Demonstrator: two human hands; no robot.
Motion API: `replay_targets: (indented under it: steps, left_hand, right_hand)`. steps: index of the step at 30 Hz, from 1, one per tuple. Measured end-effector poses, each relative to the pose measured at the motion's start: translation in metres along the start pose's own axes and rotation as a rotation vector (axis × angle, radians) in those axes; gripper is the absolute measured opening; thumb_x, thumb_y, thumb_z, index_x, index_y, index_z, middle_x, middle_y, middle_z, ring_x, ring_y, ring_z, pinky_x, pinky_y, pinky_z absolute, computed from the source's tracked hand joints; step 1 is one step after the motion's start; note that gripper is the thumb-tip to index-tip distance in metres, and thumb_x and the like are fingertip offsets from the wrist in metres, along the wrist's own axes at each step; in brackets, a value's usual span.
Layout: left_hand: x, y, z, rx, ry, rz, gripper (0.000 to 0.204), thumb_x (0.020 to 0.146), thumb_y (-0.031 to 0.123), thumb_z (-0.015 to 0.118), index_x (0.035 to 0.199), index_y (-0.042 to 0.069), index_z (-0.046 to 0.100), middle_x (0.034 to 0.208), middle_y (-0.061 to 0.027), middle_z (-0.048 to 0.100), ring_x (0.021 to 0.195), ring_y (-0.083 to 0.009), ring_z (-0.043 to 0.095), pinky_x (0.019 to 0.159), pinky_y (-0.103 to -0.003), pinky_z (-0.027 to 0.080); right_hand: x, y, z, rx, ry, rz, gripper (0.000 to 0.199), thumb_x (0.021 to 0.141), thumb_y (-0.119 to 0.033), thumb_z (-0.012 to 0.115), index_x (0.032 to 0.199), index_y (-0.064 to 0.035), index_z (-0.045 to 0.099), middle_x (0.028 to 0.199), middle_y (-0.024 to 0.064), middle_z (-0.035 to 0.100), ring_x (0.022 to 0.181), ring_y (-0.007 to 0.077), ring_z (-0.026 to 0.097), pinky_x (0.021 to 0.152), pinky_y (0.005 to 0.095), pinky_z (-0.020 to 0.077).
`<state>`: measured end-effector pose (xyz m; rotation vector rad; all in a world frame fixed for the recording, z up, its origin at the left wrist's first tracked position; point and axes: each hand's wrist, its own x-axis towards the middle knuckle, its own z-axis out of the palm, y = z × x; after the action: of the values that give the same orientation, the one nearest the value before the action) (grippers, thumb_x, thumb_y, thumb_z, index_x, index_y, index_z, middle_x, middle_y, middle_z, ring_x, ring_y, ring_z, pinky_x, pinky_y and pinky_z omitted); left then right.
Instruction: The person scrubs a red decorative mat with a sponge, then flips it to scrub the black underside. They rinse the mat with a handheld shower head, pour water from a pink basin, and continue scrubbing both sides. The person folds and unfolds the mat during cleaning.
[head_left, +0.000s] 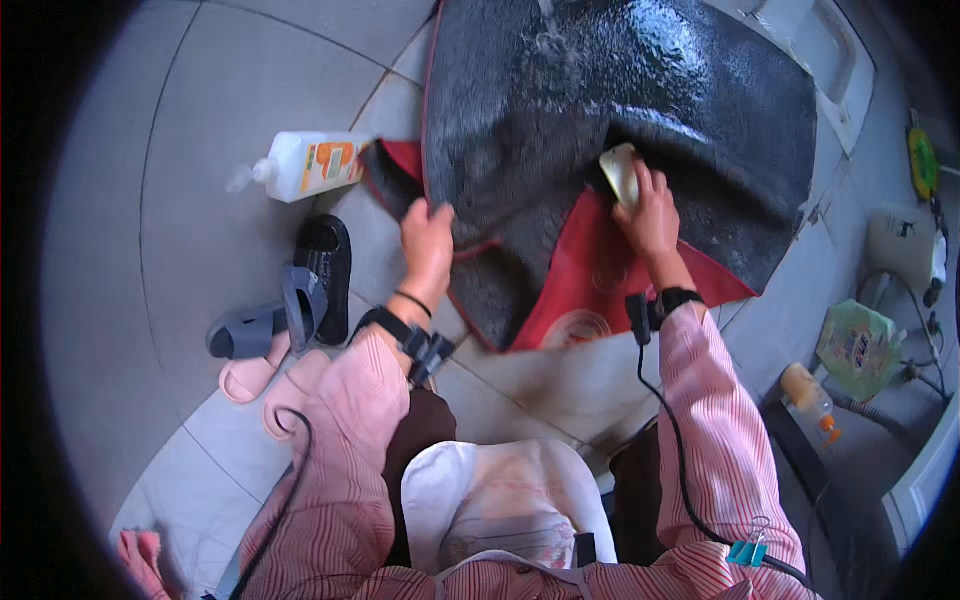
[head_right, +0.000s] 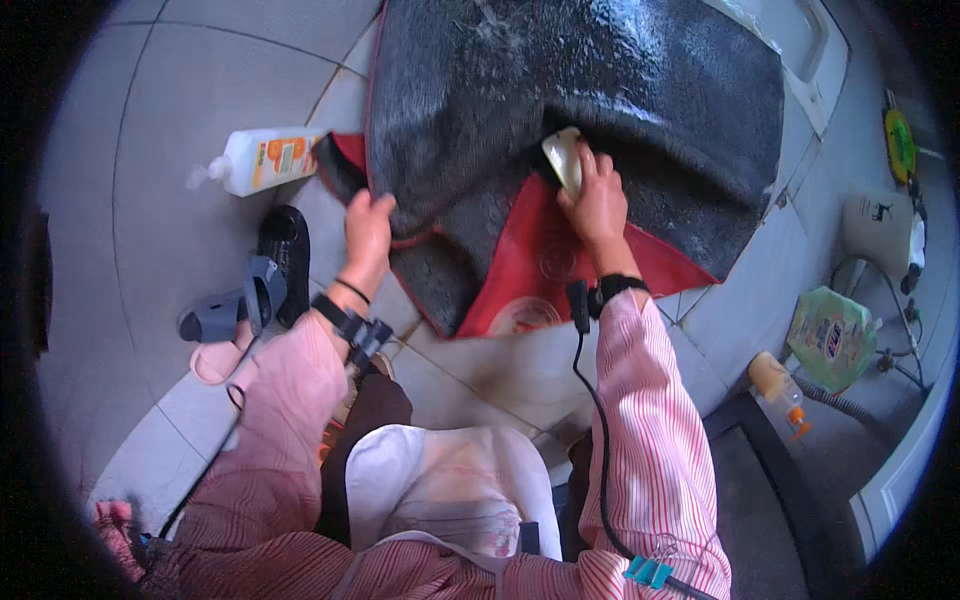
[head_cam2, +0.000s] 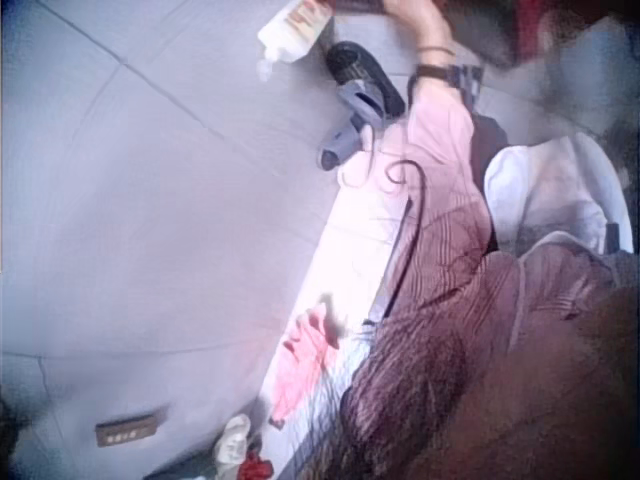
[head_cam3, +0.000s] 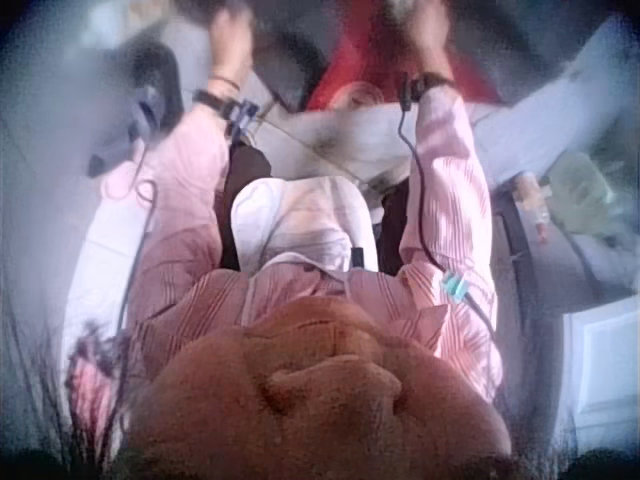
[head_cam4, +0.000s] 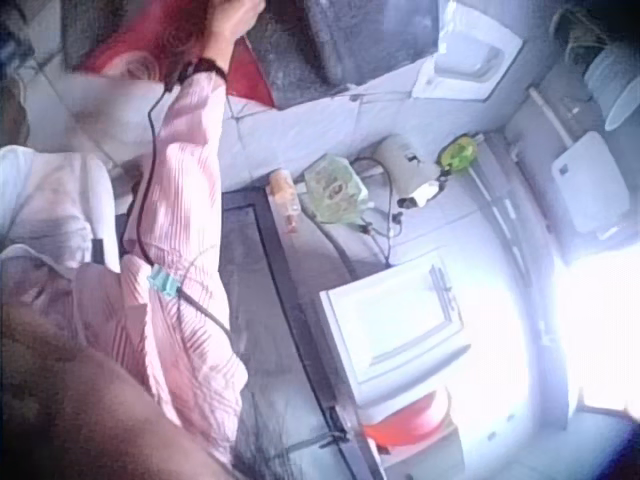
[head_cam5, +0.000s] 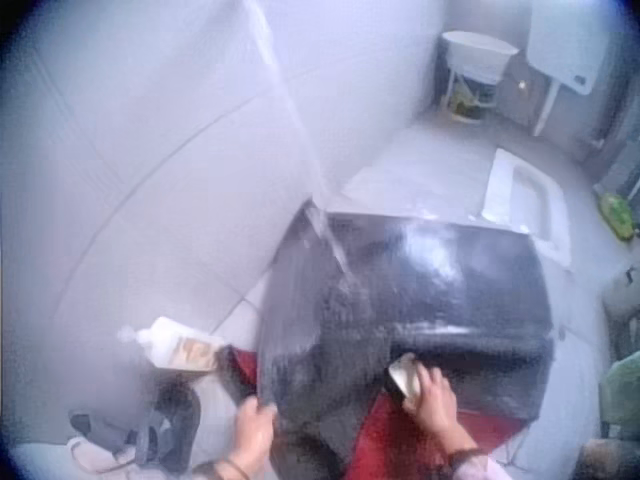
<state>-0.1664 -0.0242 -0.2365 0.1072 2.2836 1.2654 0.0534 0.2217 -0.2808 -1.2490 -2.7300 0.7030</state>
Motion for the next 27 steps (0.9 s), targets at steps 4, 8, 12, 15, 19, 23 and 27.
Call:
replay_targets:
  steps: [4,8,12,15,19,23,27]
  left_hand:
    - [-0.061,-0.065,-0.025,0.304,-0.113,-0.217,0.024,0.084,0.02,0.068,0.092,-0.002,0.062,0.087,-0.0205,0.069,0.084,-0.0352,0.067,0.079,-0.045,0.049]
    - [-0.106,-0.063,-0.044,0.585,-0.027,0.006,0.061,0.073,0.024,0.086,0.121,0.002,0.054,0.117,-0.0172,0.059,0.114,-0.0363,0.055,0.096,-0.046,0.045]
    - [-0.125,-0.01,-0.038,0.689,-0.266,0.569,0.104,0.069,0.042,0.087,0.151,0.002,0.037,0.152,-0.0235,0.038,0.143,-0.0415,0.035,0.116,-0.055,0.028]
    - [-0.128,-0.022,-0.005,0.735,-0.57,0.653,0.103,0.069,0.043,0.086,0.152,0.004,0.038,0.156,-0.0215,0.036,0.147,-0.04,0.031,0.118,-0.059,0.023]
    - [-0.137,-0.099,-0.004,1.067,-0.557,0.844,0.065,0.091,0.029,0.066,0.15,0.011,0.046,0.162,-0.0132,0.035,0.15,-0.0303,0.032,0.121,-0.055,0.022]
    - [-0.139,-0.11,-0.008,0.945,-0.575,0.879,0.055,0.094,0.021,0.056,0.148,0.009,0.049,0.159,-0.0108,0.04,0.149,-0.027,0.034,0.122,-0.05,0.022]
    - [-0.123,-0.083,-0.011,0.741,-0.583,0.662,0.071,0.086,0.031,0.073,0.148,0.006,0.047,0.159,-0.0139,0.039,0.148,-0.0308,0.033,0.12,-0.054,0.021]
  right_hand:
    - [-0.063,-0.012,-0.006,0.147,-0.085,-0.002,0.075,0.073,-0.016,0.079,0.142,-0.0145,0.05,0.128,0.0161,0.056,0.113,0.041,0.06,0.089,0.048,0.0556]
    - [-0.128,-0.011,-0.038,0.338,0.024,-0.137,0.073,0.072,-0.015,0.077,0.14,-0.0103,0.052,0.126,0.0196,0.059,0.116,0.038,0.061,0.096,0.0459,0.0527]
    - [-0.09,-0.091,-0.072,0.393,0.005,-0.285,0.07,0.071,-0.022,0.085,0.134,-0.0072,0.058,0.116,0.0192,0.063,0.103,0.0364,0.064,0.089,0.044,0.0533]
    - [-0.032,-0.14,-0.051,0.289,-0.179,-0.505,0.063,0.076,-0.035,0.082,0.131,-0.0119,0.061,0.105,0.0156,0.062,0.096,0.0365,0.062,0.084,0.0448,0.0519]
    - [0.03,-0.079,-0.01,-0.135,-0.498,-0.847,0.054,0.075,-0.032,0.081,0.124,-0.0148,0.064,0.102,0.0138,0.066,0.094,0.0355,0.065,0.084,0.0463,0.0534]
    - [0.102,0.083,-0.083,-0.275,-0.064,-0.149,0.049,0.083,-0.032,0.078,0.126,-0.014,0.064,0.112,0.0152,0.072,0.1,0.0368,0.069,0.085,0.0478,0.0552]
    - [0.091,0.104,-0.094,-0.357,0.03,-0.127,0.05,0.084,-0.036,0.078,0.128,-0.0169,0.064,0.111,0.0163,0.07,0.1,0.0363,0.07,0.083,0.0463,0.0564]
